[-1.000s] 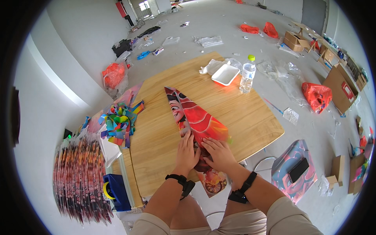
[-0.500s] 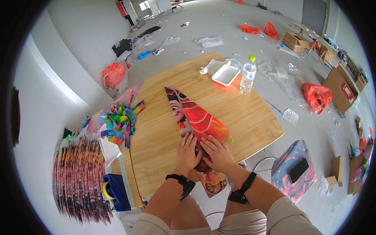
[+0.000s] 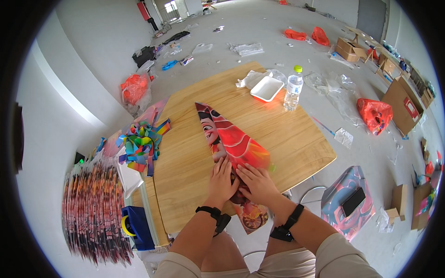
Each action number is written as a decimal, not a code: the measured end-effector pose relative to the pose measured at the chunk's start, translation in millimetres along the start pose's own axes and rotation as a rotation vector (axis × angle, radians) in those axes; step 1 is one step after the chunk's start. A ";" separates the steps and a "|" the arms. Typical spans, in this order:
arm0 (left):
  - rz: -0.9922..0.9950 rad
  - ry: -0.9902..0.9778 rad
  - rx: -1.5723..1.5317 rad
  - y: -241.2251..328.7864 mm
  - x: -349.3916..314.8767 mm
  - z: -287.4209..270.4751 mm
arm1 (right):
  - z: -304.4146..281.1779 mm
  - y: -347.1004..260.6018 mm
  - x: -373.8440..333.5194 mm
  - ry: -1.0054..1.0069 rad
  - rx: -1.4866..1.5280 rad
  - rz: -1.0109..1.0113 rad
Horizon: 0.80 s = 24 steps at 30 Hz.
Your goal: The recorder is folding a large cartoon-printed kite and placing it into a plastic sleeve.
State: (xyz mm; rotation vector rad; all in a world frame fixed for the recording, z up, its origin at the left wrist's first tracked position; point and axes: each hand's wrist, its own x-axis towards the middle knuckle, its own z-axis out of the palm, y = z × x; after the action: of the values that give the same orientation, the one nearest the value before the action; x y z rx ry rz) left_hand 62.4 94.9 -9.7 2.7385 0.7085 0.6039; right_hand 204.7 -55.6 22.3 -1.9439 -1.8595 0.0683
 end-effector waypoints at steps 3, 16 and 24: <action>-0.007 -0.039 0.044 -1.6 -0.4 0.9 | 1.0 0.7 -0.4 0.007 0.012 -0.010; 0.015 -0.023 0.076 -5.6 -2.1 6.3 | 6.0 3.1 -0.4 0.022 0.003 -0.010; 0.000 0.004 0.007 -1.6 1.1 0.4 | 3.9 2.0 0.0 0.024 -0.024 -0.015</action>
State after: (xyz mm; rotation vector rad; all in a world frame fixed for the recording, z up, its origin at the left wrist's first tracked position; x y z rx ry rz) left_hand 62.8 96.8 -10.3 2.7445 0.7130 0.6088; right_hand 205.3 -54.6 18.1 -1.9376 -1.8670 0.0180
